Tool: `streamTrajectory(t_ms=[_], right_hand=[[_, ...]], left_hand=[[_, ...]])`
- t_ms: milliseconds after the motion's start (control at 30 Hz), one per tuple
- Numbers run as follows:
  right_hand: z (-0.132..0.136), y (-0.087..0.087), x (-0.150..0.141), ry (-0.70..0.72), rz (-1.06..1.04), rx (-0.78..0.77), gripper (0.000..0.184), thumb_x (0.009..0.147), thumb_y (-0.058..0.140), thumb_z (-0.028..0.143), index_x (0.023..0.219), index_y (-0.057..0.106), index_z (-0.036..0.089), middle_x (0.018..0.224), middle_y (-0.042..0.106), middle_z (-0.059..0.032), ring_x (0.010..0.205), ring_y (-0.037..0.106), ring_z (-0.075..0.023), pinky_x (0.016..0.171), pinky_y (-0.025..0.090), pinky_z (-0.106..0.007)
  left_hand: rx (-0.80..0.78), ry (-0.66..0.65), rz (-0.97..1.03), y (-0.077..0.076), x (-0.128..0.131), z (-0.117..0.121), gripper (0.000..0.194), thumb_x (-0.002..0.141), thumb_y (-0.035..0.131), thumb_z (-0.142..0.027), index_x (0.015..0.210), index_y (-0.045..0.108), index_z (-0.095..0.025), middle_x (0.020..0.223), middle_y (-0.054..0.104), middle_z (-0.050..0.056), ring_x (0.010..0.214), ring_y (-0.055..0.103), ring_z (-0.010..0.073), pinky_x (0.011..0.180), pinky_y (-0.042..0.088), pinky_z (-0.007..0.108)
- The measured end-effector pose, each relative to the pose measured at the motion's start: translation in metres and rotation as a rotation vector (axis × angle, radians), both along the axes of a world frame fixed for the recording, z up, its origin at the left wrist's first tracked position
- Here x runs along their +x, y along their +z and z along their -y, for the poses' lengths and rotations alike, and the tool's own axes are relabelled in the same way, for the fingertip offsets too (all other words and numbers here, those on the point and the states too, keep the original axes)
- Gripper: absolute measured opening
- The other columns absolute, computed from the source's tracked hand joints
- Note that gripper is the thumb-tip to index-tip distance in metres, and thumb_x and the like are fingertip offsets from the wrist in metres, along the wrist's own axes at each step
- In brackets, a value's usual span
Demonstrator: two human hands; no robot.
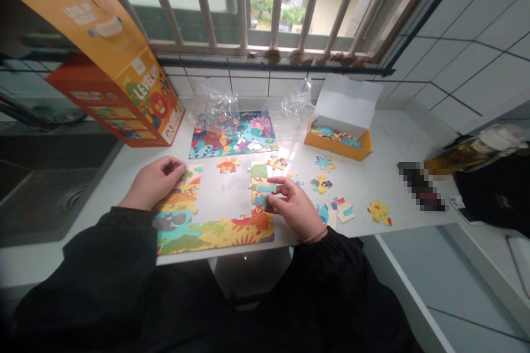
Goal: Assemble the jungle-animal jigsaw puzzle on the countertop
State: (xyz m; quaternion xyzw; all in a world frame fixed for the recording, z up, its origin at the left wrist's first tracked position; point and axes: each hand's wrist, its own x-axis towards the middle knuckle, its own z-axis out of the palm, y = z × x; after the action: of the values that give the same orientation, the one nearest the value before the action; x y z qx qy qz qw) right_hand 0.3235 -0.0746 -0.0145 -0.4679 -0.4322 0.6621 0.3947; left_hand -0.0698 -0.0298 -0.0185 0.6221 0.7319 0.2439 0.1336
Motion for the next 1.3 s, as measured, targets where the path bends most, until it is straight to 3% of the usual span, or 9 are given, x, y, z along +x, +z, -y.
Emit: streamTrajectory(t_ms=[233, 667, 1000, 1200, 1300], right_hand=[[0.003, -0.007, 0.010, 0.055, 0.070, 0.043, 0.055, 0.084, 0.088, 0.054, 0.127, 0.069, 0.026, 0.088, 0.063, 0.0030, 0.086, 0.068, -0.0167, 0.084, 0.066, -0.038], [0.005, -0.011, 0.021, 0.126, 0.335, 0.236, 0.045, 0.096, 0.071, 0.052, 0.132, 0.070, 0.024, 0.079, 0.058, 0.0036, 0.070, 0.060, -0.0163, 0.068, 0.056, -0.033], [0.010, -0.027, 0.030, 0.079, 0.313, 0.279, 0.047, 0.102, 0.065, 0.057, 0.138, 0.070, 0.028, 0.082, 0.058, 0.0016, 0.068, 0.055, -0.0173, 0.061, 0.051, -0.032], [0.020, -0.025, 0.021, 0.095, 0.615, 0.541, 0.036, 0.104, 0.061, 0.043, 0.133, 0.075, 0.026, 0.084, 0.066, -0.0018, 0.071, 0.059, -0.0190, 0.070, 0.051, -0.034], [0.031, -0.022, 0.017, 0.079, 0.660, 0.583, 0.036, 0.104, 0.059, 0.039, 0.134, 0.074, 0.025, 0.089, 0.072, -0.0044, 0.071, 0.062, -0.0200, 0.071, 0.053, -0.036]], left_hand=[[-0.018, 0.007, -0.015, 0.000, 0.000, 0.000, 0.035, 0.090, 0.059, -0.057, 0.097, 0.073, -0.025, 0.089, 0.077, 0.005, 0.081, 0.066, 0.0244, 0.075, 0.054, 0.038], [-0.005, 0.002, -0.019, 0.001, 0.001, 0.000, 0.032, 0.091, 0.061, -0.055, 0.094, 0.072, -0.026, 0.085, 0.075, 0.004, 0.077, 0.066, 0.0227, 0.070, 0.051, 0.035], [-0.002, -0.004, -0.019, -0.002, -0.001, -0.001, 0.031, 0.089, 0.062, -0.054, 0.094, 0.074, -0.026, 0.084, 0.076, 0.003, 0.075, 0.065, 0.0224, 0.067, 0.049, 0.033], [-0.018, 0.006, -0.021, -0.005, -0.004, -0.003, 0.034, 0.090, 0.061, -0.056, 0.098, 0.074, -0.025, 0.086, 0.076, 0.003, 0.077, 0.066, 0.0216, 0.068, 0.047, 0.032], [-0.044, 0.010, -0.032, -0.003, -0.003, -0.003, 0.037, 0.091, 0.061, -0.057, 0.100, 0.074, -0.024, 0.086, 0.075, 0.002, 0.078, 0.064, 0.0213, 0.069, 0.045, 0.033]])
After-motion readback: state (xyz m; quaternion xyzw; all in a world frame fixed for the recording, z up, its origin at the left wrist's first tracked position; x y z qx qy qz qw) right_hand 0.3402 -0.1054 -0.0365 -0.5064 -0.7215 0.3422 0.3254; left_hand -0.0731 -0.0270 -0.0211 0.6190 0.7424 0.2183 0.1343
